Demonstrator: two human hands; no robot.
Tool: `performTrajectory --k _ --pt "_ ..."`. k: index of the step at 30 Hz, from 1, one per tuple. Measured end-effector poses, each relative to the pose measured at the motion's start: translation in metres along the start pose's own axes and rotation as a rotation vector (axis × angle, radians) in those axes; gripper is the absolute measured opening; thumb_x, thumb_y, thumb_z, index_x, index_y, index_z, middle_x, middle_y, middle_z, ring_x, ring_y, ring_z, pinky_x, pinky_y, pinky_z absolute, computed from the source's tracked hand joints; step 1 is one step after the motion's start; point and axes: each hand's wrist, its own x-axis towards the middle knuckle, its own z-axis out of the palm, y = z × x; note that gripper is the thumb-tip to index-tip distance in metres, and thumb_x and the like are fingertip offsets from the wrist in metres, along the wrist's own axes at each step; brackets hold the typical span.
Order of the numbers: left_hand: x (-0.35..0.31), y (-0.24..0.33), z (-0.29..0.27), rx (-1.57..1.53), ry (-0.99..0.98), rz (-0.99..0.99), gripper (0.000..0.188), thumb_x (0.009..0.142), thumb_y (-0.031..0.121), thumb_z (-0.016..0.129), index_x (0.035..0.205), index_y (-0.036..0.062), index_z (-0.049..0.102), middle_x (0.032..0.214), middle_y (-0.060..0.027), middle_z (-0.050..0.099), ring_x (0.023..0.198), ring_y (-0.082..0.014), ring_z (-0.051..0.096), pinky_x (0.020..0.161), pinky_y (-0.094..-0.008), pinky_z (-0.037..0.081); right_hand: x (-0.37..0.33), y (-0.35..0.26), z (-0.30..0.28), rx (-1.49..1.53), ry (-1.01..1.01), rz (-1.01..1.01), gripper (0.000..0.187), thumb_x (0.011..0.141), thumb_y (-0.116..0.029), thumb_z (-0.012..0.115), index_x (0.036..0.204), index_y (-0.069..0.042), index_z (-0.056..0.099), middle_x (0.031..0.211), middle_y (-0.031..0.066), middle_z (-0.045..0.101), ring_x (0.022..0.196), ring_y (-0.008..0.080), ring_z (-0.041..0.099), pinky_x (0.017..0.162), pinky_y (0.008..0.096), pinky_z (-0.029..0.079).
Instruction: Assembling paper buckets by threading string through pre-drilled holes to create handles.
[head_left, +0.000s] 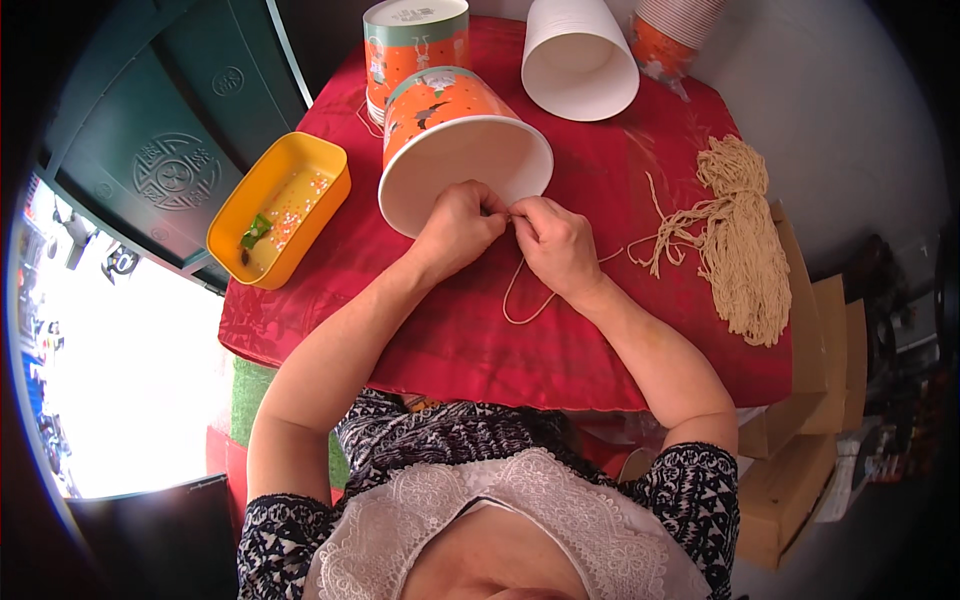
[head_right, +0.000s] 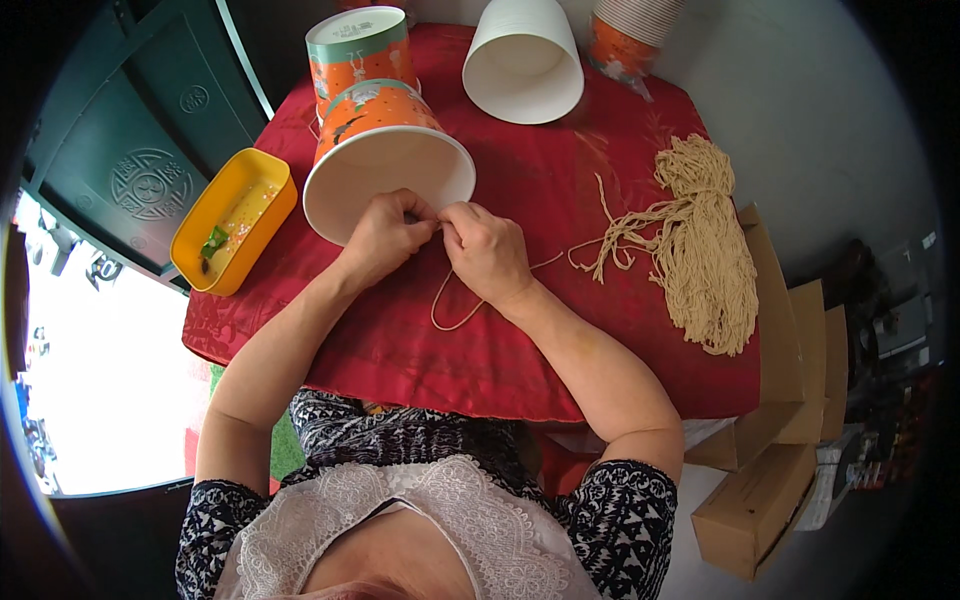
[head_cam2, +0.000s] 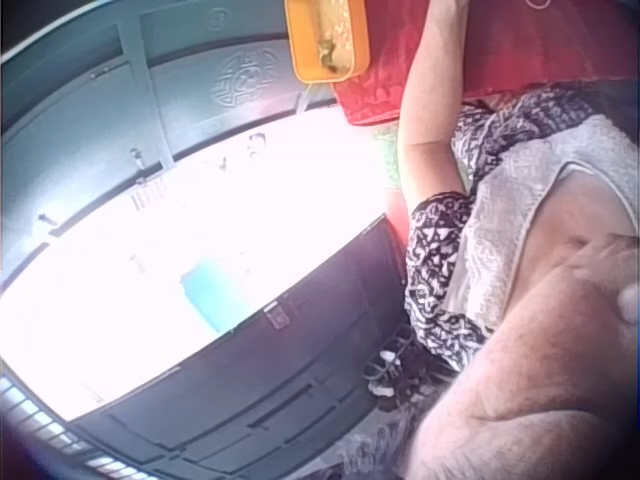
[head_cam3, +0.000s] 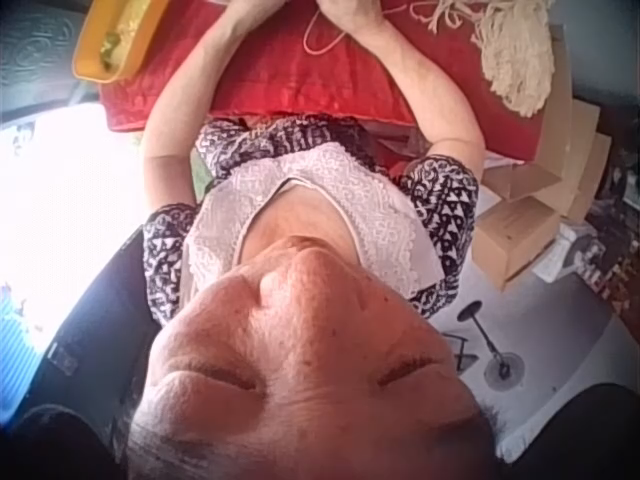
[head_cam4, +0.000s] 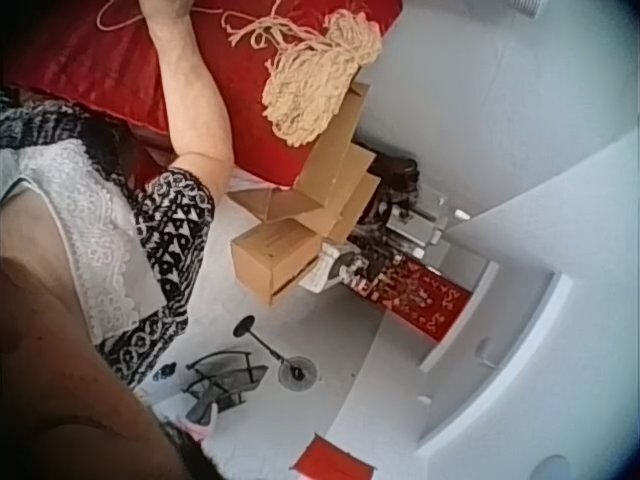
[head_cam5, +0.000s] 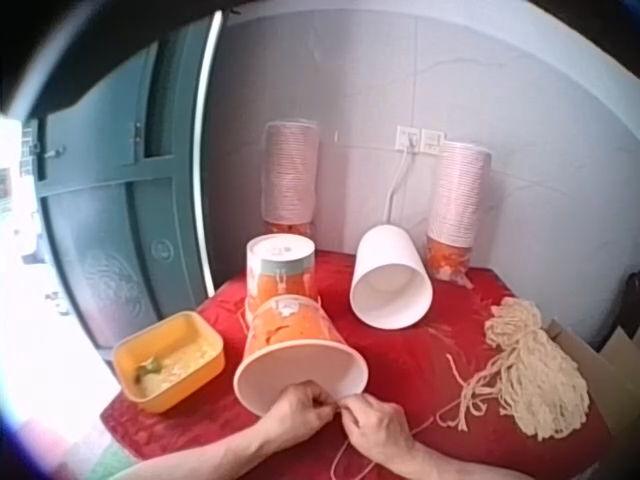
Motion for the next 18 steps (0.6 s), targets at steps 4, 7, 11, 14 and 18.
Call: performTrajectory --k 4,7,11,14,18 --pt "-0.0015 0.0001 -0.0009 0.043 0.006 0.041 0.012 0.078 0.005 0.065 0.086 -0.0042 0.066 0.078 -0.0095 0.067 0.072 -0.0156 0.061 0.065 -0.0308 0.05 0.0007 -0.0019 -0.0005 0.087 -0.004 0.057 0.007 0.083 -0.003 0.063 0.088 -0.003 0.059 0.078 0.0156 0.066 0.069 0.036 0.065 0.057 0.0437 0.052" --pt "-0.001 0.0002 -0.0001 0.068 0.015 0.088 0.012 0.078 0.004 0.065 0.086 -0.0039 0.067 0.081 -0.0114 0.068 0.075 -0.0177 0.062 0.068 -0.0314 0.05 0.0015 -0.0008 -0.0016 0.126 -0.034 0.106 0.005 0.084 -0.005 0.062 0.088 -0.002 0.06 0.079 0.0163 0.066 0.071 0.0367 0.065 0.059 0.0445 0.052" --pt "-0.0009 -0.0027 0.002 0.116 0.065 0.119 0.01 0.077 0.004 0.067 0.084 -0.0034 0.067 0.082 -0.0124 0.067 0.075 -0.0197 0.062 0.069 -0.0326 0.05 0.0028 0.0006 -0.0023 0.148 -0.099 0.17 0.006 0.086 -0.004 0.062 0.09 0.001 0.062 0.079 0.0186 0.066 0.073 0.0348 0.067 0.062 0.04 0.051" --pt "-0.001 -0.0003 0.0028 0.15 0.083 0.124 0.01 0.077 0.005 0.069 0.083 -0.0034 0.067 0.081 -0.0129 0.067 0.074 -0.0205 0.062 0.068 -0.0337 0.049 0.0038 0.0013 -0.0037 0.153 -0.135 0.218 0.007 0.087 -0.005 0.061 0.091 0.001 0.063 0.079 0.0187 0.066 0.073 0.0341 0.067 0.062 0.0393 0.051" --pt "-0.0026 0.0009 0.0036 0.169 0.076 0.104 0.012 0.078 0.007 0.07 0.082 -0.0039 0.067 0.08 -0.0136 0.066 0.073 -0.0212 0.062 0.067 -0.0348 0.049 0.0045 0.0014 -0.004 0.174 -0.149 0.264 0.009 0.087 -0.005 0.061 0.092 0.002 0.064 0.079 0.0186 0.067 0.07 0.0306 0.068 0.062 0.037 0.051"
